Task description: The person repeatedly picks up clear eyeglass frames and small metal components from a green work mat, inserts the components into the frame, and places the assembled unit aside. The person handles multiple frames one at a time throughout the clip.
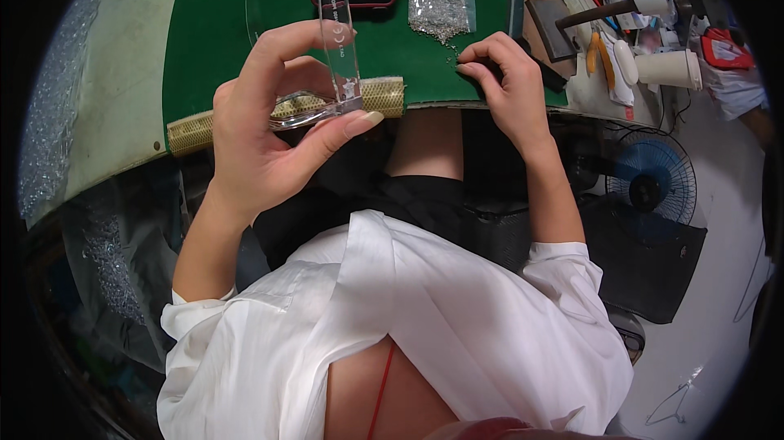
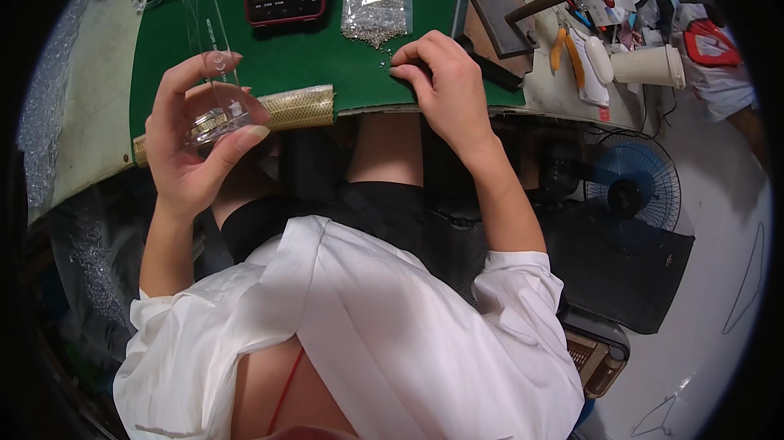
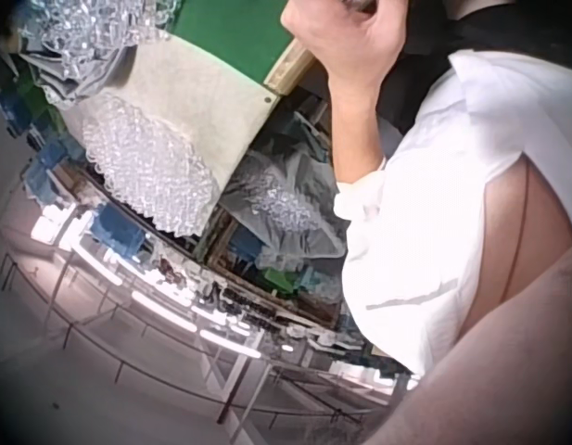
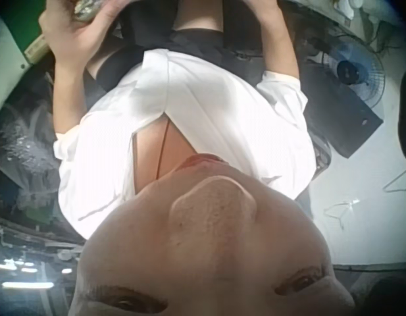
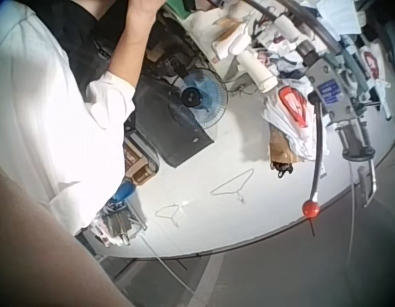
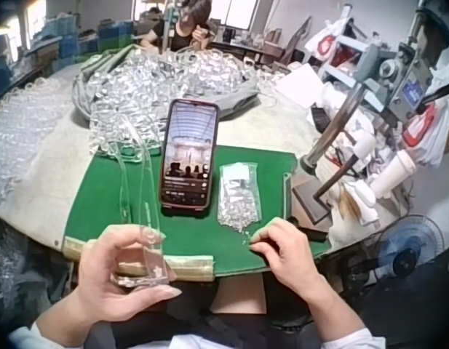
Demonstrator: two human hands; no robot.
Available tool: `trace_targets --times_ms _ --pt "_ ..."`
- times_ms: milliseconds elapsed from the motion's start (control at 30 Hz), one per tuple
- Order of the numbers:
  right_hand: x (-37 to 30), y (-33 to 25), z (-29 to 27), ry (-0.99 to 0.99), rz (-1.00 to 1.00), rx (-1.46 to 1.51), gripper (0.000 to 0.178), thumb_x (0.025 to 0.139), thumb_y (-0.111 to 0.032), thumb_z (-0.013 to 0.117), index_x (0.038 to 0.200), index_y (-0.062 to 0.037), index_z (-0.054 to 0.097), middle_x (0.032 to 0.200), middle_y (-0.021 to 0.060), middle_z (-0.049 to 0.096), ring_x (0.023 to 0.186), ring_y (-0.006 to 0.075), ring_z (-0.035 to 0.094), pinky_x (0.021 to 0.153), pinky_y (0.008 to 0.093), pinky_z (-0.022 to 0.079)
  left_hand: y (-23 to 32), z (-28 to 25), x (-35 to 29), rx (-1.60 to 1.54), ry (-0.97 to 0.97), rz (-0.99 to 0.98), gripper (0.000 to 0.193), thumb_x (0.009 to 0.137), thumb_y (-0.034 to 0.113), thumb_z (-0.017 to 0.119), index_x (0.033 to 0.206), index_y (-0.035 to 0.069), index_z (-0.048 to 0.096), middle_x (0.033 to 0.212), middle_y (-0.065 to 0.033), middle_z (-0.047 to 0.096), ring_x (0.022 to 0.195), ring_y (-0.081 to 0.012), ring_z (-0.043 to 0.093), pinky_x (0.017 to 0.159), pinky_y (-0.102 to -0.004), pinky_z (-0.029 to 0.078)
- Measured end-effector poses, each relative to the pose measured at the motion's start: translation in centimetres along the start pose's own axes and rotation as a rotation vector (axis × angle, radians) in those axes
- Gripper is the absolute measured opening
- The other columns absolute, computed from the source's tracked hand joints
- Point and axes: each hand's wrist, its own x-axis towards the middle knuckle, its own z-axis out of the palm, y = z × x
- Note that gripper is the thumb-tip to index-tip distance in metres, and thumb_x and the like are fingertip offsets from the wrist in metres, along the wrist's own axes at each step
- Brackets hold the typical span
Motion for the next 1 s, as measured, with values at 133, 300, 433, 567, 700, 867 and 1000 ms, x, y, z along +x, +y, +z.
trace_targets --times_ms 133,300,433,567,700,867,1000 --pt "0.1 -0.1 0.0 0.000 -0.035 -0.006 0.009 0.075 -0.003 0.069 0.082 -0.0012 0.062 0.077 0.0077 0.058 0.070 0.0241 0.058 0.062 0.0325 0.046 -0.1 0.0 0.0 -0.007 -0.017 -0.005 0.056 0.076 0.003 0.072 0.124 -0.003 0.044 0.114 -0.0163 0.060 0.081 -0.0183 0.067 0.073 -0.0272 0.052" --pt "0.7 -0.1 -0.4 -0.080 -0.089 -0.071 0.012 0.075 -0.004 0.069 0.083 -0.0023 0.061 0.077 0.0074 0.056 0.070 0.0246 0.058 0.061 0.0332 0.046 -0.2 0.1 0.0 0.007 -0.020 0.009 0.055 0.076 0.002 0.072 0.123 -0.004 0.045 0.115 -0.0168 0.059 0.081 -0.0184 0.067 0.071 -0.0274 0.053" --pt "1.0 0.0 -0.5 -0.138 -0.141 -0.114 0.011 0.077 -0.007 0.068 0.084 -0.0043 0.060 0.078 0.0068 0.055 0.073 0.0252 0.058 0.062 0.0347 0.046 -0.6 -0.2 -0.1 0.016 -0.029 0.039 0.056 0.076 0.002 0.072 0.124 -0.005 0.044 0.119 -0.0181 0.057 0.081 -0.0198 0.067 0.072 -0.0287 0.053" --pt "1.0 0.2 -0.4 -0.134 -0.218 -0.212 0.011 0.079 -0.008 0.065 0.084 -0.0045 0.057 0.079 0.0068 0.054 0.076 0.0263 0.056 0.063 0.0367 0.046 -0.6 -0.5 0.1 -0.042 0.026 0.029 0.056 0.077 0.003 0.071 0.125 -0.006 0.043 0.123 -0.0196 0.054 0.079 -0.0211 0.067 0.075 -0.0306 0.054" --pt "0.6 0.4 -0.3 -0.106 -0.196 -0.176 0.011 0.080 -0.007 0.063 0.083 -0.0030 0.053 0.079 0.0084 0.052 0.075 0.0282 0.054 0.064 0.0355 0.044 -0.3 -0.6 0.3 -0.088 0.039 0.079 0.059 0.076 0.005 0.071 0.126 -0.008 0.042 0.123 -0.0220 0.053 0.078 -0.0208 0.066 0.077 -0.0319 0.054" --pt "0.6 -0.8 -2.8 0.004 -0.192 0.339 0.009 0.087 -0.007 0.054 0.081 0.0000 0.051 0.076 0.0076 0.049 0.072 0.0171 0.050 0.064 0.0272 0.040 2.3 1.9 2.3 -0.295 -0.127 0.001 0.062 0.071 0.006 0.075 0.124 -0.007 0.045 0.126 -0.0207 0.051 0.067 -0.0143 0.062 0.063 -0.0239 0.051" --pt "1.1 -7.0 -6.2 0.117 -0.601 0.298 0.019 0.084 -0.017 0.064 0.077 -0.0012 0.056 0.073 0.0068 0.056 0.066 0.0192 0.052 0.059 0.0279 0.041 3.3 5.6 4.1 -0.312 -0.207 -0.174 0.067 0.071 0.004 0.076 0.131 0.000 0.045 0.111 -0.0144 0.062 0.064 -0.0088 0.060 0.062 -0.0207 0.047"
